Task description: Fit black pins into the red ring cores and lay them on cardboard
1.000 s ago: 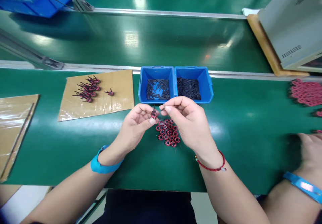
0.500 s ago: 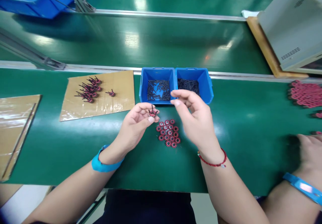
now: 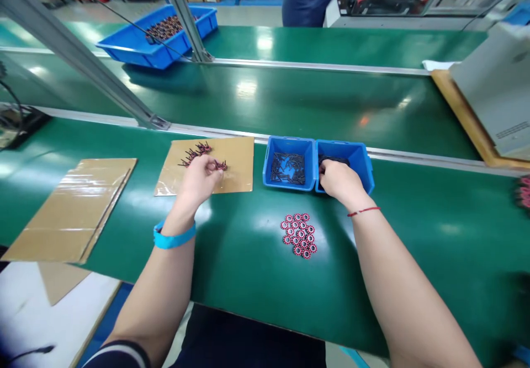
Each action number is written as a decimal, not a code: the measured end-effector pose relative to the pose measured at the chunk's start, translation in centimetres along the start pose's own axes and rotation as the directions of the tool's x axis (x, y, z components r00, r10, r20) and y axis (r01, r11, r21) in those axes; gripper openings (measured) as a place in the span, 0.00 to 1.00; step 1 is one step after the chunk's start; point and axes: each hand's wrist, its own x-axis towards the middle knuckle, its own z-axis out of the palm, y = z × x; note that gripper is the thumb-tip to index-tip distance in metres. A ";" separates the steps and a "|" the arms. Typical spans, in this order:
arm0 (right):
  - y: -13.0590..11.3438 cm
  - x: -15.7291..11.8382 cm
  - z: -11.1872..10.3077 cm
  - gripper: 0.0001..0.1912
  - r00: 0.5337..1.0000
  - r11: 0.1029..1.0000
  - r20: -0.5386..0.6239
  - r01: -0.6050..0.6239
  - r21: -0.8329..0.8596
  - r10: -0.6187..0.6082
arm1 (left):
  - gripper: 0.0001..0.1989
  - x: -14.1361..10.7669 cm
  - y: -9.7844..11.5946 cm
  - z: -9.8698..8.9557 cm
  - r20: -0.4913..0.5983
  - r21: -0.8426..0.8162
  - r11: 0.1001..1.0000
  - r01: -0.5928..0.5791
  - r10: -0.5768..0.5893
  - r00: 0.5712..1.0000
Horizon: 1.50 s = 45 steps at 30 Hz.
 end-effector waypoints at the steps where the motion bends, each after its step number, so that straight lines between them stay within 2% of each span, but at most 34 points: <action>1: 0.1 0.0 0.0 0.14 1.000 1.000 0.000 0.001 -0.002 -0.001 | 0.06 0.0 -0.3 0.2 0.044 0.069 0.998 0.006 -0.009 0.999; 4: 0.5 0.0 0.2 0.14 1.000 1.000 -0.012 0.004 -0.001 -0.004 | 0.06 -0.2 -0.3 1.3 0.080 0.129 0.992 0.009 -0.020 0.997; 8: 0.9 0.0 0.5 0.14 0.999 1.000 -0.039 0.020 0.009 -0.019 | 0.07 -0.3 0.0 2.4 0.017 0.167 0.984 0.067 -0.071 0.997; 12: 1.3 0.1 0.7 0.15 0.996 0.998 -0.069 0.055 0.029 -0.053 | 0.14 0.2 -0.2 2.0 -0.102 0.160 0.973 0.168 -0.153 0.983; 15: 1.4 0.0 0.7 0.15 0.993 0.996 -0.099 0.066 0.053 -0.061 | 0.17 0.1 0.3 1.2 -0.158 0.147 0.971 0.190 -0.167 0.973; 17: 1.4 -0.2 0.8 0.15 0.991 0.995 -0.124 0.063 0.077 -0.053 | 0.17 -0.4 1.1 0.6 -0.196 0.142 0.977 0.162 -0.132 0.972; 19: 1.3 -0.4 0.9 0.15 0.987 0.992 -0.154 0.061 0.110 -0.044 | 0.15 -1.2 2.2 0.2 -0.184 0.125 0.989 0.073 -0.049 0.982; 20: 1.3 -0.5 0.9 0.15 0.985 0.990 -0.171 0.062 0.128 -0.039 | 0.13 -1.7 2.7 0.0 -0.113 0.101 0.995 -0.004 0.016 0.993; 21: 1.3 -0.6 0.9 0.15 0.982 0.987 -0.188 0.063 0.147 -0.035 | 0.09 -2.2 3.2 0.0 0.019 0.058 0.993 -0.098 0.097 0.995; 22: 1.3 -0.8 0.9 0.15 0.978 0.984 -0.205 0.064 0.167 -0.029 | 0.06 -2.8 3.7 0.1 0.196 -0.004 0.980 -0.200 0.197 0.961; 23: 1.3 -0.9 0.9 0.15 0.975 0.980 -0.220 0.064 0.188 -0.022 | 0.04 -3.4 4.1 0.4 0.371 -0.076 0.955 -0.287 0.294 0.881; 24: 1.3 -1.0 0.8 0.16 0.972 0.976 -0.233 0.064 0.210 -0.014 | 0.03 -4.1 4.5 0.8 0.512 -0.144 0.924 -0.355 0.377 0.772; 25: 1.3 -1.1 0.8 0.16 0.970 0.970 -0.244 0.065 0.234 -0.006 | 0.04 -4.8 4.9 1.3 0.602 -0.194 0.893 -0.407 0.436 0.669; 26: 1.3 -1.2 0.7 0.16 0.967 0.963 -0.253 0.067 0.261 0.001 | 0.06 -5.6 5.3 1.9 0.643 -0.220 0.868 -0.446 0.472 0.603; 27: 1.3 -1.3 0.7 0.15 0.966 0.954 -0.260 0.069 0.290 0.009 | 0.09 -6.3 5.6 2.5 0.656 -0.230 0.848 -0.477 0.497 0.568; 28: 1.3 -1.4 0.7 0.15 0.964 0.944 -0.264 0.073 0.322 0.016 | 0.11 -7.0 5.9 3.1 0.656 -0.236 0.833 -0.501 0.517 0.550; 30: 1.3 -1.5 0.7 0.15 0.963 0.920 -0.269 0.081 0.384 0.028 | 0.11 -8.0 6.4 4.2 0.640 -0.231 0.817 -0.528 0.536 0.550; 32: 1.3 -1.8 0.8 0.14 0.961 0.898 -0.275 0.086 0.432 0.040 | 0.09 -8.4 6.7 4.9 0.622 -0.224 0.819 -0.529 0.538 0.570; 35: 1.2 -2.6 0.8 0.14 0.949 0.849 -0.302 0.085 0.522 0.091 | 0.05 -8.1 7.0 5.1 0.601 -0.281 0.852 -0.441 0.515 0.612; 36: 1.1 -3.0 0.7 0.13 0.943 0.809 -0.312 0.090 0.580 0.118 | 0.05 -7.9 7.0 5.0 0.593 -0.330 0.870 -0.367 0.494 0.636; 38: 0.7 -4.4 0.5 0.12 0.932 0.675 -0.322 0.129 0.727 0.169 | 0.04 -7.5 7.3 4.6 0.570 -0.487 0.862 -0.142 0.437 0.696; 39: 0.3 -5.3 0.3 0.11 0.929 0.585 -0.322 0.162 0.795 0.181 | 0.04 -7.4 7.5 4.3 0.561 -0.584 0.812 -0.007 0.410 0.719; 41: -0.5 -7.3 0.2 0.09 0.934 0.400 -0.314 0.227 0.888 0.167 | 0.06 -7.5 7.9 3.8 0.560 -0.737 0.633 0.237 0.377 0.738; 43: -1.6 -9.3 0.2 0.09 0.952 0.227 -0.279 0.245 0.943 0.130 | 0.09 -7.8 8.3 3.4 0.581 -0.792 0.463 0.398 0.368 0.726; 45: -2.5 -10.8 0.6 0.09 0.970 0.086 -0.220 0.212 0.973 0.098 | 0.10 -8.3 8.7 3.2 0.614 -0.785 0.371 0.496 0.367 0.698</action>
